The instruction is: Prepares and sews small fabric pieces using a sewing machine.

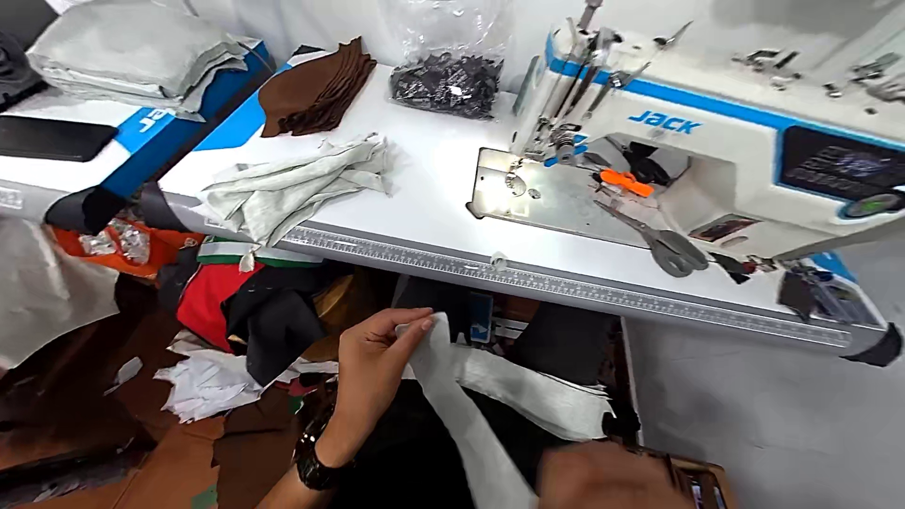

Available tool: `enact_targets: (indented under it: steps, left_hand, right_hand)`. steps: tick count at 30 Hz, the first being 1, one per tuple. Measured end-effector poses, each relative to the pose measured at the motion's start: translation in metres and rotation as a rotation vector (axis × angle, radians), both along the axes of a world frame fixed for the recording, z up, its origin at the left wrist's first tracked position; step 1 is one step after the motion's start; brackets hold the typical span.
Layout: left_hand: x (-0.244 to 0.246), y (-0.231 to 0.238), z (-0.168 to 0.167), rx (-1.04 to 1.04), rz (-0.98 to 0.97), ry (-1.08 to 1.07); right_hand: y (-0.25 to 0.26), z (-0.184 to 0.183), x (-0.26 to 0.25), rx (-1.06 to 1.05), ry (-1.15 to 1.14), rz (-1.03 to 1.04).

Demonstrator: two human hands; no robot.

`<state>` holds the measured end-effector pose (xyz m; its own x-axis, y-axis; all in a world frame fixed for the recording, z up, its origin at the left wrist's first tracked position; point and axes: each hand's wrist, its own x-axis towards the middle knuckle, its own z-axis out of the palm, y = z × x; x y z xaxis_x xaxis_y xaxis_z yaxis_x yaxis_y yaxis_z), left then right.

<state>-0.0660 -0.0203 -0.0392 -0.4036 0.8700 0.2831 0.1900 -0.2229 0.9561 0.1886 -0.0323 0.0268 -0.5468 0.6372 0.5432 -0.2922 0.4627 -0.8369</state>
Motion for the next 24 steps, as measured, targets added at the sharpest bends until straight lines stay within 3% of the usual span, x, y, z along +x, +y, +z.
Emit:
enact_targets:
  steps: [4, 9, 24]
  left_hand:
    - [0.039, 0.006, 0.047, 0.220, -0.177, -0.031]
    - [0.047, 0.005, 0.069, 0.231, -0.339, -0.108]
    - [0.042, -0.003, 0.078, 0.197, -0.394, -0.051]
  right_hand:
    - [0.020, -0.017, -0.064, 0.203, 0.037, -0.238]
    - [0.047, -0.015, -0.055, 0.229, 0.027, -0.513]
    - [0.053, -0.006, -0.046, 0.163, 0.001, -0.550]
